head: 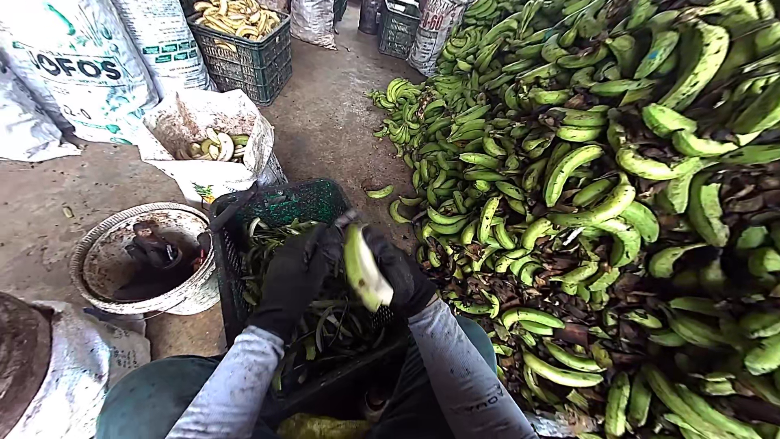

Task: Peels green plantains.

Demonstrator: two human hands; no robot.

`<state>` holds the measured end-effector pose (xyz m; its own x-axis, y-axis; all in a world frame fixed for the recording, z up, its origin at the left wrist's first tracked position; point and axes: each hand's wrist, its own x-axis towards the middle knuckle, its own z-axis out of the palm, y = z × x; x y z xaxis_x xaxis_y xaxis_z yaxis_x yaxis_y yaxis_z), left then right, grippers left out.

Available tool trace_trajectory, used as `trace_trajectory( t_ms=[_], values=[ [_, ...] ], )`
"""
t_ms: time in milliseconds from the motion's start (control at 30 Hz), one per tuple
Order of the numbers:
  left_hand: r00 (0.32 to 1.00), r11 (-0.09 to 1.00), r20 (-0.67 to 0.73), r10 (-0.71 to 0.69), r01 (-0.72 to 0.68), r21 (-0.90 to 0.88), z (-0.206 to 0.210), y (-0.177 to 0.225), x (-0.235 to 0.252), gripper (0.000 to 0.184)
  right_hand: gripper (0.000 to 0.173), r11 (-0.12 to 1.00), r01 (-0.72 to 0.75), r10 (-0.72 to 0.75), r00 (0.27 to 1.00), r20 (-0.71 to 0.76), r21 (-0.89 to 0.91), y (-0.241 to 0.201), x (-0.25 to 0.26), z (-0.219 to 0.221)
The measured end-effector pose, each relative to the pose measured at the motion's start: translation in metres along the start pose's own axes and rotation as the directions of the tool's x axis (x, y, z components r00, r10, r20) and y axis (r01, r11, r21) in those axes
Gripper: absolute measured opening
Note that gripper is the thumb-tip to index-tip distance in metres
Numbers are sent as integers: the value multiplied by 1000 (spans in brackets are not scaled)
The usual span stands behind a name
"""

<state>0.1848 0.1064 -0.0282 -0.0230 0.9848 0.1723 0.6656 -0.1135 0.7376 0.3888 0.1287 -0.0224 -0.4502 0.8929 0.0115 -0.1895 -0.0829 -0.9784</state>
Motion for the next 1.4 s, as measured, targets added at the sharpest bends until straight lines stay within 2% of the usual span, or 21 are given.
trace_trajectory(
  t_ms=[67, 100, 167, 233, 333, 433, 500, 533, 600, 700, 767, 800, 867, 967, 1033, 1100, 1167, 1200, 1233, 1267, 1400],
  values=[
    [995, 991, -2, -103, 102, -82, -12, -6, 9, 45, 45, 996, -80, 83, 991, 107, -30, -2, -4, 4],
    [991, 984, 0, -131, 130, -122, -16, -7, 9, 45, 46, 995, -99, 98, 990, 97, 4, 1, -3, 3],
    [991, 975, 21, -136, 137, -175, -18, -4, 5, 45, 37, 975, -99, 100, 995, 5, 200, 8, 3, -3],
    [992, 987, 71, -100, 108, -121, -11, 3, -3, 50, 45, 895, -82, 136, 986, -95, 439, 8, 11, -10],
    [991, 997, 112, 72, -76, 33, 9, 12, -17, 61, 62, 787, 35, 134, 965, -227, 616, 11, 21, -22],
    [926, 910, -38, 376, -361, 203, 33, 11, -30, 64, 52, 646, 146, 221, 904, -366, 750, 7, 26, -26],
    [896, 874, -81, 437, -401, 274, 40, 13, -35, 58, 56, 612, 137, 288, 878, -381, 779, 4, 28, -27],
    [908, 882, -68, 414, -382, 278, 40, 15, -35, 57, 57, 633, 111, 302, 876, -376, 766, 4, 27, -25],
    [963, 943, 39, 266, -268, 197, 33, 19, -31, 55, 52, 743, 42, 249, 909, -335, 668, 9, 22, -18],
    [991, 999, 126, 44, -44, -7, 22, 13, -17, 50, 38, 972, 39, 18, 970, -241, 232, 12, 10, -7],
    [985, 987, 144, -96, 113, -118, 15, 8, -10, 47, 39, 999, 42, -43, 993, -106, -11, 9, 4, -4],
    [977, 970, 136, -162, 183, -157, 13, 4, -8, 46, 41, 998, 28, -31, 998, -48, -48, 7, 2, -2],
    [960, 942, 117, -255, 274, -197, 9, -6, -2, 40, 42, 999, -38, 38, 999, 15, 27, 5, 0, 3],
    [958, 930, 120, -261, 283, -237, 3, -11, -3, 41, 42, 996, -55, 56, 998, -19, 77, 11, 2, -6],
    [976, 961, 116, -187, 206, -186, 1, -6, -7, 48, 41, 993, -27, 39, 994, -105, 115, 13, 4, -12],
    [992, 998, 123, -36, 43, -54, 4, -1, -14, 54, 41, 986, 4, 26, 984, -178, 166, 14, 6, -17],
    [989, 990, 92, 117, -123, 71, 12, 0, -17, 56, 40, 998, 34, -23, 980, -197, 50, 13, 4, -18],
    [989, 989, 94, 114, -122, 83, 14, 1, -17, 55, 39, 994, 60, -75, 983, -166, -90, 12, 1, -16],
    [993, 996, 94, 67, -73, 57, 13, 1, -15, 52, 40, 970, 82, -113, 986, -123, -228, 10, -3, -14],
    [996, 1000, 91, -5, 4, 10, 11, 0, -12, 49, 40, 961, 69, -98, 991, -94, -269, 9, -5, -10],
    [941, 918, 179, -287, 324, -229, -1, -17, -3, 45, 47, 994, -28, 20, 996, -83, -102, 9, -3, -6]
  ],
)
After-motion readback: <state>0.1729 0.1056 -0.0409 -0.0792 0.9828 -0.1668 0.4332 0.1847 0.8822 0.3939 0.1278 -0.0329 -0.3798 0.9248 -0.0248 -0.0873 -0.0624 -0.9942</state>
